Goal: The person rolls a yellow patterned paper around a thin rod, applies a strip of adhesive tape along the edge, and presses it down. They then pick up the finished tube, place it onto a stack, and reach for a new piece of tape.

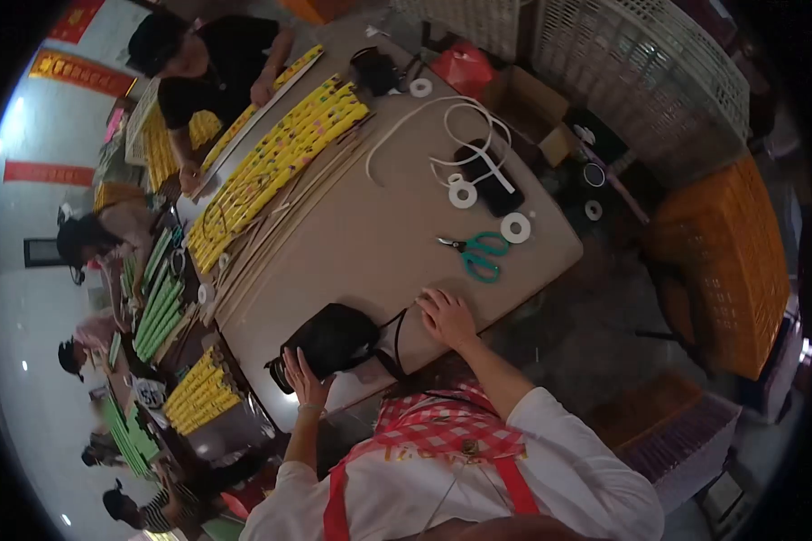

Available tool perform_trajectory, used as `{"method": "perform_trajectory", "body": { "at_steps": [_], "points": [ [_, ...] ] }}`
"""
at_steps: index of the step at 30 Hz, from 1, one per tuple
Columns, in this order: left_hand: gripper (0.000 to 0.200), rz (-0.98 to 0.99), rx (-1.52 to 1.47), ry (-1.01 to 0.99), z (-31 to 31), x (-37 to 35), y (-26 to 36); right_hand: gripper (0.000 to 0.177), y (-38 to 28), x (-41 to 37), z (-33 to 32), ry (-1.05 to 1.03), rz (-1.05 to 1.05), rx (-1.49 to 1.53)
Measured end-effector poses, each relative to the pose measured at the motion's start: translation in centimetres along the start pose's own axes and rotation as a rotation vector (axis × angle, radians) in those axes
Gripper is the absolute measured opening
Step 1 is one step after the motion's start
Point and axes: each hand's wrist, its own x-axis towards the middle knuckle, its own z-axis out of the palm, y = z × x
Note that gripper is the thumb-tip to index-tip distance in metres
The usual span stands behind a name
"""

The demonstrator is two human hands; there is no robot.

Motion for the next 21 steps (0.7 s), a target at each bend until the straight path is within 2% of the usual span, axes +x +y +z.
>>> {"method": "perform_trajectory", "body": {
  "at_steps": [3, 7, 8, 10, 11, 12, 15, 18, 21],
  "points": [
    [0.097, -0.119, -0.028, 0.134, 1.2, -3.2, 0.7, 0.031, -0.1, 0.4, 0.3, -0.001, -0.025, -0.027],
    [0.087, -0.270, -0.076, 0.279, 5.9, -8.2, 0.3, 0.029, -0.5, 0.5, 0.0, -0.036, -0.001, -0.058],
    [0.082, -0.332, -0.119, 0.222, 6.8, -9.3, -0.1, 0.029, -0.5, 0.6, 0.0, -0.021, 0.009, -0.086],
    [0.081, -0.320, -0.104, 0.202, 7.6, -10.1, -1.1, 0.031, -0.5, 0.4, 0.5, 0.001, 0.020, -0.122],
    [0.081, -0.382, -0.099, 0.066, 7.2, -10.2, -1.2, 0.031, -0.5, 0.3, 0.6, -0.017, -0.012, -0.119],
    [0.081, -0.414, -0.105, 0.072, 7.4, -10.0, -1.6, 0.030, -0.4, 0.3, 0.7, -0.017, -0.006, -0.130],
    [0.080, -0.169, -0.031, 0.107, 9.0, -10.1, -4.2, 0.029, -0.3, 0.3, 1.0, 0.029, -0.045, -0.135],
    [0.084, -0.156, -0.098, 0.144, 10.6, -10.5, -4.9, 0.029, -0.5, 0.1, 1.3, 0.038, -0.008, -0.160],
    [0.080, -0.104, -0.206, 0.238, 11.1, -10.4, -5.2, 0.030, -0.2, 0.1, 1.6, 0.025, -0.001, -0.232]
  ]
}}
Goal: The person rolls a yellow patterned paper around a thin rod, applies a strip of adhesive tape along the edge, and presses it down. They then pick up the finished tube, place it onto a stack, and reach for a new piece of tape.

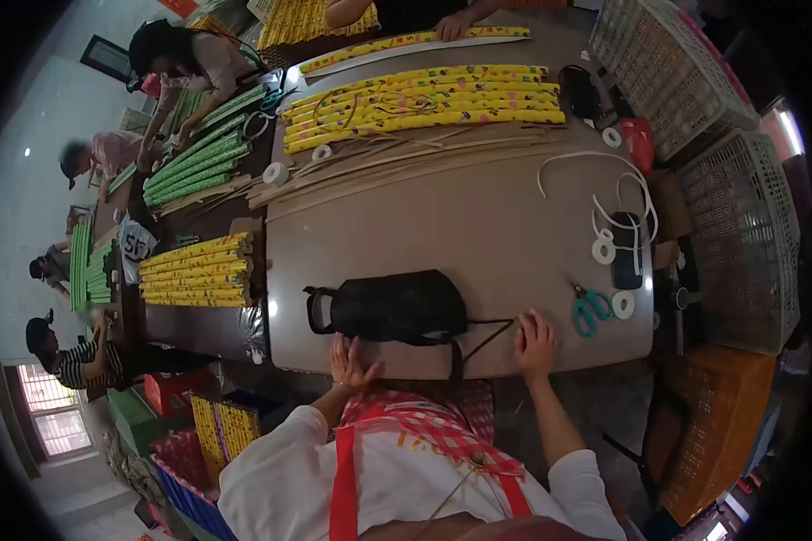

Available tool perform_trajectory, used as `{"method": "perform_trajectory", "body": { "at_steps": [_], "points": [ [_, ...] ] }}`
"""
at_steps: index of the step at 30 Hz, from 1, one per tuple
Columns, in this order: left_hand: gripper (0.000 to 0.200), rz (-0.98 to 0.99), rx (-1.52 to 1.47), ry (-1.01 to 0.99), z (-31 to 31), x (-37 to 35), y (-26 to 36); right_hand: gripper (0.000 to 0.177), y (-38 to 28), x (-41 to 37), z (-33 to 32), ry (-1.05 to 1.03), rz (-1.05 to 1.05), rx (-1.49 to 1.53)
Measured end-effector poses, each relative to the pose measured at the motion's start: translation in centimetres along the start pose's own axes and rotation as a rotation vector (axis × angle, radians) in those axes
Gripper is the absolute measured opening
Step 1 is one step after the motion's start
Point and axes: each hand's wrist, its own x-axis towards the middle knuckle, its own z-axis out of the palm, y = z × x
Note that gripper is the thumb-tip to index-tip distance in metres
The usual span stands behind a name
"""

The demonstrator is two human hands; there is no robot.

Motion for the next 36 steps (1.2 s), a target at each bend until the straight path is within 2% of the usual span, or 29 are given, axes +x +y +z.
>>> {"method": "perform_trajectory", "body": {
  "at_steps": [2, 5, 10, 13, 18, 20, 25, 27, 28, 30, 33, 36],
  "points": [
    [0.079, -0.009, -0.003, -0.023, -0.4, 0.6, 0.0, 0.030, 0.3, -0.3, 0.5, 0.004, -0.033, -0.017],
    [0.073, 0.044, -0.048, 0.056, -1.1, 0.9, 0.7, 0.030, -0.5, 0.3, -0.3, 0.037, -0.080, -0.013],
    [0.066, 0.063, -0.051, 0.057, -0.3, 0.4, 0.0, 0.036, -1.3, 0.4, -0.7, -0.033, -0.081, -0.036],
    [0.058, 0.046, -0.174, 0.258, -1.1, 1.5, 0.9, 0.039, -0.2, -0.2, 0.2, 0.007, -0.101, -0.058],
    [0.054, 0.042, -0.209, 0.379, 0.0, 0.4, 0.2, 0.036, -0.2, -0.2, 0.3, -0.004, -0.193, -0.156],
    [0.053, 0.119, -0.175, 0.419, 0.3, 0.3, 0.1, 0.035, 0.2, -0.2, 0.5, 0.017, -0.192, -0.146],
    [0.050, 0.133, -0.193, 0.614, 0.8, 0.2, 0.1, 0.030, 0.2, -0.5, 0.7, 0.005, -0.309, -0.116],
    [0.050, 0.138, -0.221, 0.716, 0.7, 0.5, 0.3, 0.031, -0.2, -0.2, 0.9, 0.024, -0.267, -0.065],
    [0.050, 0.139, -0.237, 0.771, 0.9, 0.4, 0.1, 0.032, -0.7, -0.2, 0.7, 0.044, -0.355, -0.098],
    [0.042, 0.182, -0.487, 0.812, 2.6, 0.1, -0.3, 0.033, 2.0, 0.6, 1.1, 0.063, -0.487, -0.326],
    [0.039, -0.175, -0.451, 0.765, 0.9, -5.6, -0.1, 0.034, 4.3, 1.8, 1.7, -0.002, -0.398, -0.305],
    [0.034, -0.503, -0.394, 0.696, -0.7, -15.7, -1.9, 0.037, 0.9, 2.4, 0.1, -0.022, -0.490, -0.218]
  ]
}}
